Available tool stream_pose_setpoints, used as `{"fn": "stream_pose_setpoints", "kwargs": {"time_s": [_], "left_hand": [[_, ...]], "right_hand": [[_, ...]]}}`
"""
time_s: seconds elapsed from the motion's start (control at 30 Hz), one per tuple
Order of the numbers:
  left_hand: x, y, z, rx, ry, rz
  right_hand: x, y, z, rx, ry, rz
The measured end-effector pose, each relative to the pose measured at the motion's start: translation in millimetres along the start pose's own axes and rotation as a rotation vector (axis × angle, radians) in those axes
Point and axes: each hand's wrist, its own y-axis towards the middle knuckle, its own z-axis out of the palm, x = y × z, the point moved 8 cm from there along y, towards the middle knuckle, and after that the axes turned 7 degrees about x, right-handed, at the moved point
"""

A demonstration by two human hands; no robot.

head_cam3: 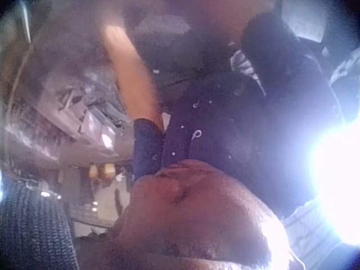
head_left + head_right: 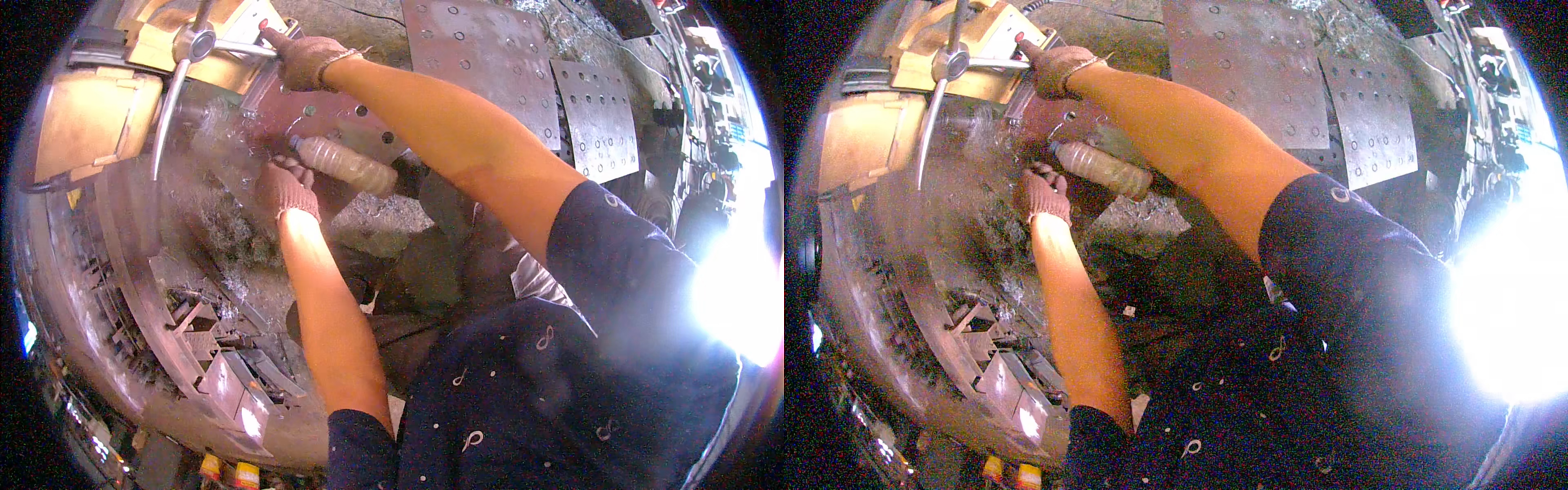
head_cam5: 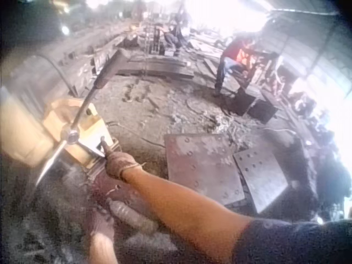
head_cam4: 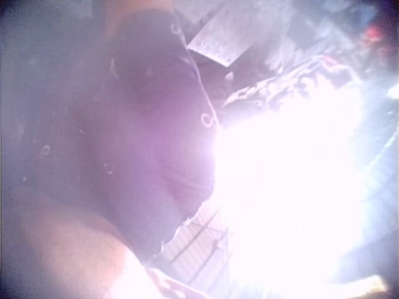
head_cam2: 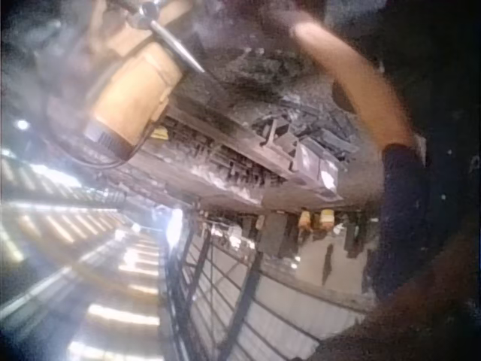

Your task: The person operates a yellow drill press to drill holes into a metal sheet. They pour liquid from a plastic bottle onto the drilling area, adjust the sheet, and then stack the finished pieces.

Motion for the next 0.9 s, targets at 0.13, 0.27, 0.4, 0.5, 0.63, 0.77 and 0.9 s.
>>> {"fn": "stream_pose_setpoints", "kwargs": {"time_s": [0.13, 0.27, 0.4, 0.5, 0.63, 0.77, 0.9], "left_hand": [[-8, -33, 30, 0.024, -0.008, 0.020], [-3, -24, 15, 0.052, 0.014, -0.023], [5, -29, 22, 0.058, 0.048, -0.013], [-14, -11, -7, 0.104, 0.065, 0.001], [-28, -47, 21, -0.002, 0.015, 0.012], [-3, -9, 0, 0.172, 0.076, -0.047], [-17, -47, 19, -0.125, -0.120, 0.126]], "right_hand": [[-10, -3, 0, -0.018, -0.011, 0.025], [-5, 5, -1, -0.031, -0.007, -0.003], [-6, -10, -1, -0.001, -0.002, 0.022], [0, -2, 2, -0.003, -0.012, 0.006], [-11, 0, 1, -0.035, -0.016, 0.013], [-3, 7, 6, -0.022, -0.036, -0.004], [-13, 6, 3, -0.046, 0.014, -0.023]]}}
